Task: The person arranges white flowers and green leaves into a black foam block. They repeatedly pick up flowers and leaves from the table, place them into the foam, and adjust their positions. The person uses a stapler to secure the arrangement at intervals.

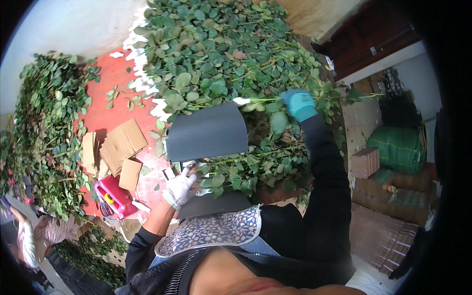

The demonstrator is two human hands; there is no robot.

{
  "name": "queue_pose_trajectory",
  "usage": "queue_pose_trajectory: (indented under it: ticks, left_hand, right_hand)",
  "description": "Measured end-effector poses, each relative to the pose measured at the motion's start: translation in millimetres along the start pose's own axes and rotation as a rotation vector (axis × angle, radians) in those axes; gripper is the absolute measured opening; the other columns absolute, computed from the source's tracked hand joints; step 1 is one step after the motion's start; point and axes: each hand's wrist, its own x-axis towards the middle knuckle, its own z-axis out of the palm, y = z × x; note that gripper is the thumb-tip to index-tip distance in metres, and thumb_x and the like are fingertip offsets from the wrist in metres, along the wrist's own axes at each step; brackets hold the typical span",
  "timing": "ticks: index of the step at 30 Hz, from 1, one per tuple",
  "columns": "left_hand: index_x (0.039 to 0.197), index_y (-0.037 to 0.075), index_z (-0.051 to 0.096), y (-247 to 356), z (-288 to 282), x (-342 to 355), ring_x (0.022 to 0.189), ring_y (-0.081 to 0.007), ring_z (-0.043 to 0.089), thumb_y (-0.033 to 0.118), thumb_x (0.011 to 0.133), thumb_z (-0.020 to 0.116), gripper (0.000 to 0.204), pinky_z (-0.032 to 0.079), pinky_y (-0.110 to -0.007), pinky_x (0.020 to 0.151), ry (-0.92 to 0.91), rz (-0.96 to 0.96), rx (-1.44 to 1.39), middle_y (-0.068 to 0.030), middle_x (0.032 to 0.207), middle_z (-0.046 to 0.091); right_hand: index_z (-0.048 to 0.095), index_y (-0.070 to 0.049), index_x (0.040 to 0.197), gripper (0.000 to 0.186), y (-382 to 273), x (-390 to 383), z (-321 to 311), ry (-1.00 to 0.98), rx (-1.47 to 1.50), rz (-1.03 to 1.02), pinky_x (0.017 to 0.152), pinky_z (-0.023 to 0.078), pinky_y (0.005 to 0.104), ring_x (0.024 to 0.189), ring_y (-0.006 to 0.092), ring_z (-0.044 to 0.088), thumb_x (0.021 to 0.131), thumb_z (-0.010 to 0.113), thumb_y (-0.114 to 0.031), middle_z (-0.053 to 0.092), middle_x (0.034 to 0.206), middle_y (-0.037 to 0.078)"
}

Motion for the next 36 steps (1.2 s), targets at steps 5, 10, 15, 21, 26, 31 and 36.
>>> queue_pose_trajectory:
  ticks: [5,10,15,21,26,31,36]
  left_hand:
    - [0.112,0.014,0.056,-3.9,5.6,2.1,0.102,-0.0390,0.058,0.031,0.073,0.078,0.048,0.051,-0.046,0.078,0.091,-0.021,0.023,-0.0137,0.142,0.045]
    - [0.136,0.004,0.046,-40.8,58.9,1.4,0.091,-0.0323,0.065,0.018,0.069,0.080,0.076,0.054,-0.040,0.074,0.131,-0.037,-0.281,-0.0165,0.144,0.045]
    - [0.137,0.020,0.049,-41.5,65.4,3.4,0.082,-0.0294,0.065,0.006,0.066,0.077,0.078,0.054,-0.039,0.073,0.290,0.109,-0.383,-0.0089,0.104,0.063]
    - [0.117,0.016,0.055,-31.8,57.4,3.2,0.088,-0.0299,0.067,0.027,0.079,0.074,0.044,0.052,-0.040,0.079,0.168,-0.026,-0.227,-0.0107,0.113,0.063]
    - [0.117,0.019,0.057,-33.5,67.7,9.0,0.085,-0.0300,0.066,0.031,0.083,0.065,0.037,0.052,-0.037,0.076,-0.015,-0.228,-0.661,-0.0086,0.128,0.054]
    - [0.103,0.020,0.060,-36.2,65.7,14.7,0.097,-0.0261,0.063,0.027,0.080,0.065,0.024,0.048,-0.053,0.080,0.137,0.073,-0.078,-0.0033,0.121,0.055]
    - [0.102,0.024,0.061,-26.1,61.6,8.5,0.116,-0.0269,0.054,0.023,0.079,0.065,0.023,0.051,-0.047,0.082,0.117,-0.095,-0.240,-0.0019,0.118,0.057]
  right_hand:
    - [0.064,-0.009,0.115,0.027,52.2,-25.0,-52.5,0.120,0.287,0.244,0.075,0.052,0.0467,0.089,0.0378,0.065,0.091,0.052,-0.012,0.066,0.100,0.020]
    - [0.063,-0.009,0.116,0.027,-77.0,-51.2,-106.4,0.488,1.210,-0.242,0.072,0.050,0.0431,0.085,0.0358,0.062,0.089,0.057,-0.009,0.063,0.093,0.014]
    - [0.060,-0.018,0.123,0.044,-172.0,-81.6,-69.2,0.105,0.313,-0.490,0.065,0.049,0.0474,0.074,0.0330,0.061,0.079,0.061,-0.012,0.059,0.091,0.010]
    - [0.057,-0.015,0.129,0.050,-193.3,-78.1,-6.7,-0.015,0.111,-0.356,0.073,0.053,0.0457,0.082,0.0333,0.065,0.080,0.066,-0.017,0.065,0.098,0.010]
    - [0.054,-0.012,0.133,0.052,-213.3,-95.6,-97.8,-0.041,0.262,-0.385,0.072,0.055,0.0430,0.090,0.0306,0.067,0.085,0.068,-0.025,0.064,0.114,0.010]
    - [0.053,-0.011,0.129,0.043,-267.3,-51.4,-54.8,-0.060,0.495,-0.586,0.070,0.054,0.0458,0.081,0.0346,0.068,0.088,0.062,-0.024,0.066,0.103,0.015]
    - [0.047,-0.011,0.137,0.051,-281.5,-39.2,-42.0,-0.146,0.494,-0.416,0.076,0.054,0.0470,0.089,0.0385,0.066,0.090,0.061,-0.023,0.059,0.128,0.016]
